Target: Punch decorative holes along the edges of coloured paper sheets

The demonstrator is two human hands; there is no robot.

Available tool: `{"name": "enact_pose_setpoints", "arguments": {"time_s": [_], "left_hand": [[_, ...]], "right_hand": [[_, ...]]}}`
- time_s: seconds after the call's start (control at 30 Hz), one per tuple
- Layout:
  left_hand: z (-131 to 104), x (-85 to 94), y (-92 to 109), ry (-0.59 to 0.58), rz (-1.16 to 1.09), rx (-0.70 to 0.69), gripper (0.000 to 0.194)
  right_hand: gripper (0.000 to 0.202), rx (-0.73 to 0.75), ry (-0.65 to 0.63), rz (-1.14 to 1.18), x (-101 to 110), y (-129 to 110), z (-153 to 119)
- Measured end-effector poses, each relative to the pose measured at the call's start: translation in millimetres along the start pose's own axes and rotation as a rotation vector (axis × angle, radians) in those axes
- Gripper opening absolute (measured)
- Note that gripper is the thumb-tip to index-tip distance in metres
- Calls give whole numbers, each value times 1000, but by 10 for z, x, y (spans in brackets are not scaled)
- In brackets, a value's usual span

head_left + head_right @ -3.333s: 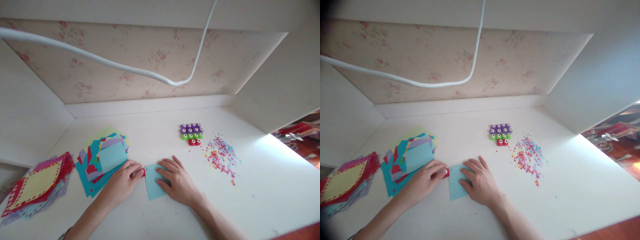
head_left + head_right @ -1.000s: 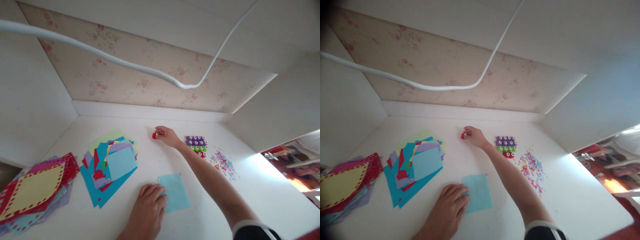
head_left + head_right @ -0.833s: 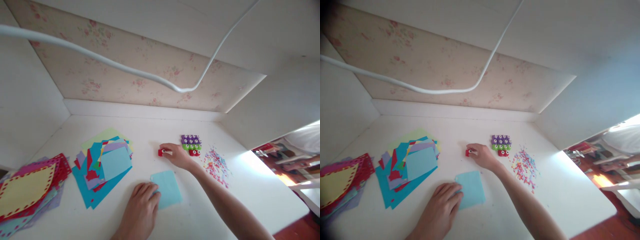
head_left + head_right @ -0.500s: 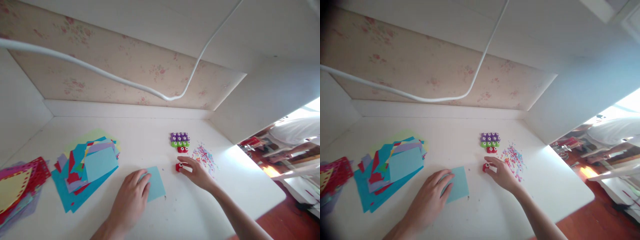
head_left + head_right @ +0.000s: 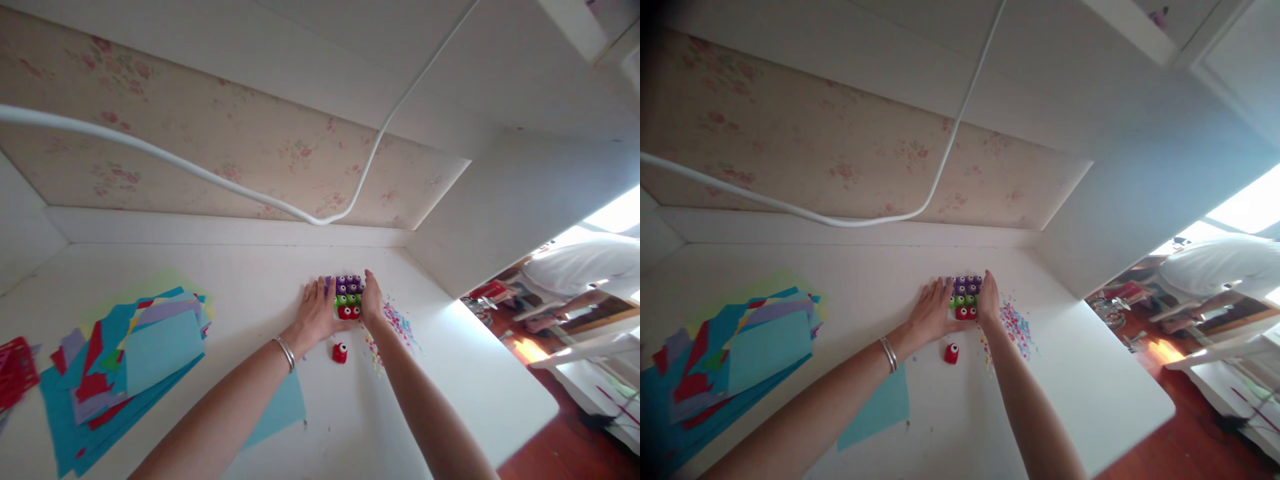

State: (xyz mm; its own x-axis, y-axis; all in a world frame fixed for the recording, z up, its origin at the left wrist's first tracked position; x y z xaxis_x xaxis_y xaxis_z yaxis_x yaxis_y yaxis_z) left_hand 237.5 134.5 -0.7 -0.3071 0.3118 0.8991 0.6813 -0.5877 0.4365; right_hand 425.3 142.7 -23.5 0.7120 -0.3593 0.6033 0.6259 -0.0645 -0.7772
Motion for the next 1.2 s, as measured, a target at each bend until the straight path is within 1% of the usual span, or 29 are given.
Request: {"name": "enact_pose_setpoints", "arguments": {"time_s": [0.1, 0.23, 0.37, 0.43, 0.53, 0.8, 0.93, 1.03, 1.1, 1.17, 1.2], "left_hand": [[129, -51, 6, -7, 5, -27, 112], [213, -86, -36, -13, 22, -73, 98], [243, -61, -197, -18, 27, -62, 101], [238, -8, -330, -17, 28, -41, 101], [196, 119, -571, -15, 32, -2, 102], [37, 532, -1311, -9, 46, 101, 104], [-2, 700, -1670, -22, 56, 120, 106], [-10, 799, -1861, -30, 64, 132, 109], [-8, 848, -1935, -34, 67, 139, 109], [-11, 883, -1970, -33, 69, 146, 109], [-19, 898, -1977, -29, 70, 150, 110]], "right_hand": [[63, -97, 77, 51, -91, 35, 65], [55, -131, 74, 104, -178, -18, 118], [54, -157, 55, 109, -326, -177, 197], [55, -157, 44, 107, -444, -291, 243], [53, -134, 17, 106, -673, -488, 327], [45, -68, -65, 93, -1424, -1057, 642], [44, -58, -71, 81, -1734, -1311, 733], [42, -69, -72, 71, -1890, -1463, 763], [43, -80, -79, 62, -1942, -1549, 781], [44, -83, -91, 47, -1923, -1621, 794], [43, -80, -99, 37, -1874, -1650, 793]]}}
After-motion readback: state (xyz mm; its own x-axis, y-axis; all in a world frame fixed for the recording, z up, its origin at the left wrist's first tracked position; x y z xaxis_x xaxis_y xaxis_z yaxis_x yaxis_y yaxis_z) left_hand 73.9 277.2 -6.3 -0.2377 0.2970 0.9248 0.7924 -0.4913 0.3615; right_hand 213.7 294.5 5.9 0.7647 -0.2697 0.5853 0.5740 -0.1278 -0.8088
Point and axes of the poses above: each hand's wrist, its own z-axis towards the middle knuckle, its own x-axis out of the back of the hand, y = z × x, the point moved 1 cm from there along z, towards the middle knuckle, and after that the axes turned 10 degrees about -y, right-handed, at the moved point
